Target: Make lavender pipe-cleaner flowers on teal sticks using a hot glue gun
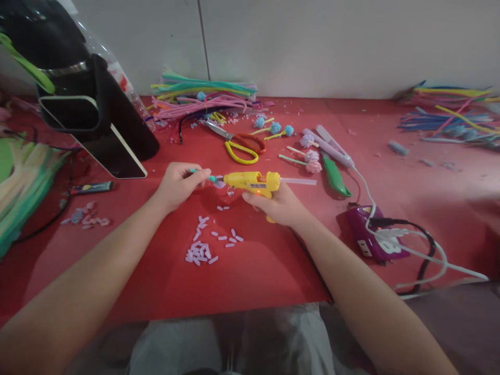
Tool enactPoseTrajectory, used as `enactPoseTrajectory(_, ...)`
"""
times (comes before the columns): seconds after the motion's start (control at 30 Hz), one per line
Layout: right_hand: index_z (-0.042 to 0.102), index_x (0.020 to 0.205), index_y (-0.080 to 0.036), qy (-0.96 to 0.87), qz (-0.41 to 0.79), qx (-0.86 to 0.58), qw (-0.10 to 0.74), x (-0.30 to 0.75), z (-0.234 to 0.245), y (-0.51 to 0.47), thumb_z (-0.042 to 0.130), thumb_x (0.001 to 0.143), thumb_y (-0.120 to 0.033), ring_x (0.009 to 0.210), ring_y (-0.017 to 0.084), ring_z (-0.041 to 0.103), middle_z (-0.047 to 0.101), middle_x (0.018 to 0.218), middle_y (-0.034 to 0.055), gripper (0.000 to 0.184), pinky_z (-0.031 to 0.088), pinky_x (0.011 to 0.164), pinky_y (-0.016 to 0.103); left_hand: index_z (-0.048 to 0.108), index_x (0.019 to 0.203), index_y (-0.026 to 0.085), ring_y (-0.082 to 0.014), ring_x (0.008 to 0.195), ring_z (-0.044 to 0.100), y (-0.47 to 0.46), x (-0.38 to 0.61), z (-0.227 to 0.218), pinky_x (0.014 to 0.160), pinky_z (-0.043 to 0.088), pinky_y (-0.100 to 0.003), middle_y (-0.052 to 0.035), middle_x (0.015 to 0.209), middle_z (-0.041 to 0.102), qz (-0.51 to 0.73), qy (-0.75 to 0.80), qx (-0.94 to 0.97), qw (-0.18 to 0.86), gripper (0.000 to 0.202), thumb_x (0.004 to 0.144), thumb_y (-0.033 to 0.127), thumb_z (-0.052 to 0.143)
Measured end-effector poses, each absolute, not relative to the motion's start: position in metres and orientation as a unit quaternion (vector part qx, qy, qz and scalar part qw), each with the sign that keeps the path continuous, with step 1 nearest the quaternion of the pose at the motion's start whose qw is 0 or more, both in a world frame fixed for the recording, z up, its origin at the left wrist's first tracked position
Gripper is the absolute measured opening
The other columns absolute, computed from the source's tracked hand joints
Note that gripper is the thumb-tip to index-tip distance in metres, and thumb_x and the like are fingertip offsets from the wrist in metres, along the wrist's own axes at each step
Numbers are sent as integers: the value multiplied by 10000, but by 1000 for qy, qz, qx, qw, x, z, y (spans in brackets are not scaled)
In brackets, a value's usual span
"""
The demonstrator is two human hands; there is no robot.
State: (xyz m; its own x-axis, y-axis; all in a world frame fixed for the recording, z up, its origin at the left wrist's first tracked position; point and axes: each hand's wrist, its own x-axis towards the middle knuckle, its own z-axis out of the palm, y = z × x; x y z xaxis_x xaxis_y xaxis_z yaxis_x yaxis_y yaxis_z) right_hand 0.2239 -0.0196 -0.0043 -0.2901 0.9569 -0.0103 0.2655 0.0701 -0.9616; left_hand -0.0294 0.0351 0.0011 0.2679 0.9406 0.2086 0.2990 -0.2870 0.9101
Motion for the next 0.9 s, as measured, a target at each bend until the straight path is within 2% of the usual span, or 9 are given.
enactPoseTrajectory(0.23, 712, 1128, -186, -658, 479, -469, 343, 225, -2, -19, 688, 892, -501, 496, 107, 415, 488, 565, -50, 394, 365, 470, 248, 575, 526, 154, -69, 489, 360, 35, -31, 0, 504, 262, -247, 35, 496, 437, 404, 449, 693, 393, 396, 852, 369, 639)
enactPoseTrajectory(0.67, 698, 1184, -206, -668, 475, -460, 342, 227, -2, -18, 668, 914, -479, 525, 108, 381, 467, 603, -46, 386, 337, 494, 256, 563, 528, 159, -68, 495, 337, 36, -31, 1, 516, 249, -259, 45, 496, 412, 400, 452, 684, 410, 396, 858, 364, 639)
enactPoseTrajectory(0.8, 701, 1156, -217, -663, 470, -469, 346, 229, -6, -18, 683, 899, -495, 508, 106, 376, 453, 583, -53, 379, 335, 476, 251, 566, 524, 163, -73, 484, 339, 36, -31, 2, 508, 242, -264, 41, 483, 420, 404, 440, 680, 425, 388, 849, 360, 644)
enactPoseTrajectory(0.9, 707, 1037, -216, -659, 466, -476, 350, 231, -8, -17, 681, 898, -494, 491, 102, 379, 443, 558, -59, 312, 336, 461, 246, 582, 543, 164, -76, 490, 345, 37, -32, 2, 511, 246, -265, 40, 492, 435, 410, 429, 683, 425, 382, 848, 380, 659)
